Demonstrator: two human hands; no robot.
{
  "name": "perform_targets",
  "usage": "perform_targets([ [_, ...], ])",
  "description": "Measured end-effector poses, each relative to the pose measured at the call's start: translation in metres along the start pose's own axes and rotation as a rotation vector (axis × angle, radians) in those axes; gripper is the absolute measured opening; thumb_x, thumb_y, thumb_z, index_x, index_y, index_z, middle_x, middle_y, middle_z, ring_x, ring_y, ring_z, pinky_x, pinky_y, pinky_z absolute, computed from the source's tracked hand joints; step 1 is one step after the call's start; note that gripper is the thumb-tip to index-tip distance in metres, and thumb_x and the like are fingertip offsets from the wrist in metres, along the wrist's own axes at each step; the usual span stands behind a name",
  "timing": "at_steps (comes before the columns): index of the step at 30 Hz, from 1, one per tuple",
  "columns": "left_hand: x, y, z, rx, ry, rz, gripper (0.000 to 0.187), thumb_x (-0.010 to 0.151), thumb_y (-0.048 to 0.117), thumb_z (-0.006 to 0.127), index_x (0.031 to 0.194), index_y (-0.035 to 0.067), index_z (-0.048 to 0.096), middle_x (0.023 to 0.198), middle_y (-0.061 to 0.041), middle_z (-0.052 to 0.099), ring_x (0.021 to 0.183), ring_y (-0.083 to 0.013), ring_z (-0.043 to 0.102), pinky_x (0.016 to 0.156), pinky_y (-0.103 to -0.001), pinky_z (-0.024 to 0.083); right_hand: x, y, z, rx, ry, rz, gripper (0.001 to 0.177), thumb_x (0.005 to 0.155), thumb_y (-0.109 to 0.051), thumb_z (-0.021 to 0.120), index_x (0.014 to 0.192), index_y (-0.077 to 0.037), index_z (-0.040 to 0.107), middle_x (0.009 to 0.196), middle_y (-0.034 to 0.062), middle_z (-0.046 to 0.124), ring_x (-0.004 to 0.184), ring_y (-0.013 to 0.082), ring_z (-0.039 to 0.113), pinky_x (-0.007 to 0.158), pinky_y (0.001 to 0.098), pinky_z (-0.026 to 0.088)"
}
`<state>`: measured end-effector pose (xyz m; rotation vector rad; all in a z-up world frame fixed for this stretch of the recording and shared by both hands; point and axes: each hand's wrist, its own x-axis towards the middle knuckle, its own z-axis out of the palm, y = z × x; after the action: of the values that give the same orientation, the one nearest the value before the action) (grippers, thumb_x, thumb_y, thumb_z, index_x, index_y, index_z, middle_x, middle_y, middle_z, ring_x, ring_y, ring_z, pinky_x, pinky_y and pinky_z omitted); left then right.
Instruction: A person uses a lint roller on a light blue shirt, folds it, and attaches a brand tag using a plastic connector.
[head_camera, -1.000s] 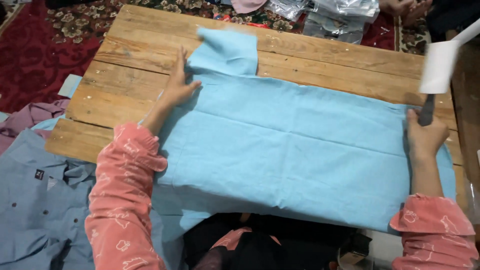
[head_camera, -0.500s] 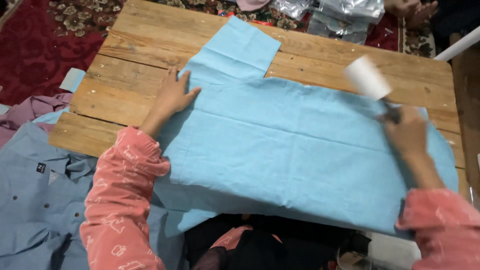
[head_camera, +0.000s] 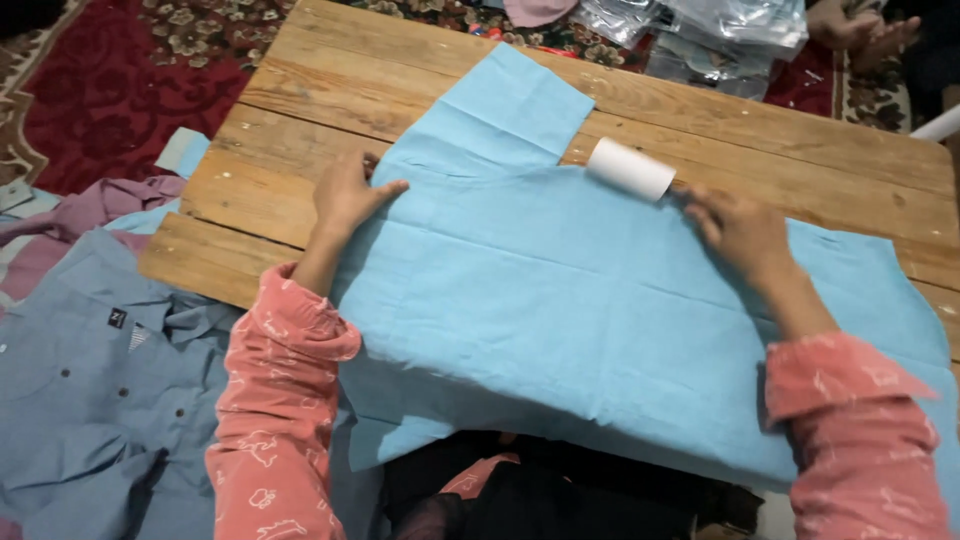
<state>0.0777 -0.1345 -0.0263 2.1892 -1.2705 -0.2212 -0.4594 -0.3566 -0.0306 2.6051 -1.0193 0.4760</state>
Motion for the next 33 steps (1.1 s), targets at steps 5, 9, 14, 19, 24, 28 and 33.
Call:
perform_targets([
  [5,0.003,-0.005,0.011,0.039,0.068,0.029,0.059,0.073,0.049,0.093,0.107,0.006,0.071,0.099,-0.017,0.069,0.097,-0.0405,0.070,0.080,-0.051,0.055,0.041,0.019,0.032,-0.438,0.250,-0.006,0.021,0.110,-0.055,0.066,0.114,-0.036,0.075,0.082,-0.0076,0.062,0.064,0.0161,0.067,0.060,0.0267,0.051],
  [9,0.005,-0.007,0.015,0.004,0.040,0.008,0.056,0.073,0.048,0.092,0.107,0.009,0.069,0.100,-0.013,0.070,0.100,-0.0382,0.070,0.082,-0.050,0.055,0.085,-0.060,0.024,-0.072,0.251,-0.226,0.019,0.091,-0.033,0.072,0.110,-0.031,0.074,0.081,0.0005,0.066,0.073,0.0263,0.070,0.069,0.0384,0.053],
  [14,0.009,-0.016,0.018,0.032,0.052,-0.017,0.061,0.072,0.056,0.090,0.111,0.016,0.066,0.101,-0.007,0.072,0.103,-0.0327,0.070,0.084,-0.047,0.056,0.132,-0.116,0.044,0.232,0.009,-0.283,0.022,0.106,-0.034,0.057,0.124,-0.037,0.069,0.106,0.0067,0.070,0.097,0.0318,0.072,0.091,0.0541,0.050],
  [19,0.007,-0.023,0.013,0.100,-0.033,-0.076,0.057,0.076,0.059,0.085,0.107,0.012,0.069,0.101,-0.015,0.074,0.105,-0.0375,0.070,0.086,-0.051,0.056,0.201,-0.088,0.141,0.213,-0.119,0.003,0.029,0.111,-0.044,0.052,0.138,-0.050,0.060,0.102,0.0118,0.065,0.099,0.0363,0.069,0.099,0.0794,0.035],
  [24,0.005,-0.013,-0.004,0.061,-0.109,-0.123,0.052,0.078,0.058,0.082,0.098,0.010,0.073,0.095,-0.016,0.074,0.102,-0.0378,0.071,0.084,-0.051,0.056,0.240,-0.090,0.140,0.003,0.077,0.020,0.017,0.108,-0.043,0.058,0.122,-0.042,0.067,0.096,0.0115,0.061,0.091,0.0379,0.066,0.081,0.0644,0.044],
  [28,0.005,-0.018,0.000,0.047,-0.053,-0.065,0.038,0.081,0.047,0.076,0.091,0.010,0.076,0.081,-0.005,0.071,0.075,-0.0261,0.067,0.071,-0.038,0.053,0.249,-0.123,0.051,-0.369,0.551,0.055,0.020,0.107,-0.039,0.066,0.124,-0.028,0.068,0.085,0.0049,0.063,0.071,0.0215,0.057,0.072,0.0406,0.041],
  [33,0.016,-0.035,-0.002,-0.012,-0.097,0.012,0.037,0.092,0.039,0.067,0.094,0.003,0.076,0.090,-0.018,0.072,0.086,-0.0384,0.067,0.075,-0.049,0.053,0.188,-0.176,-0.034,-0.191,0.589,-0.157,0.020,0.106,-0.038,0.065,0.113,-0.020,0.062,0.076,0.0020,0.051,0.052,0.0211,0.054,0.044,0.0345,0.043],
])
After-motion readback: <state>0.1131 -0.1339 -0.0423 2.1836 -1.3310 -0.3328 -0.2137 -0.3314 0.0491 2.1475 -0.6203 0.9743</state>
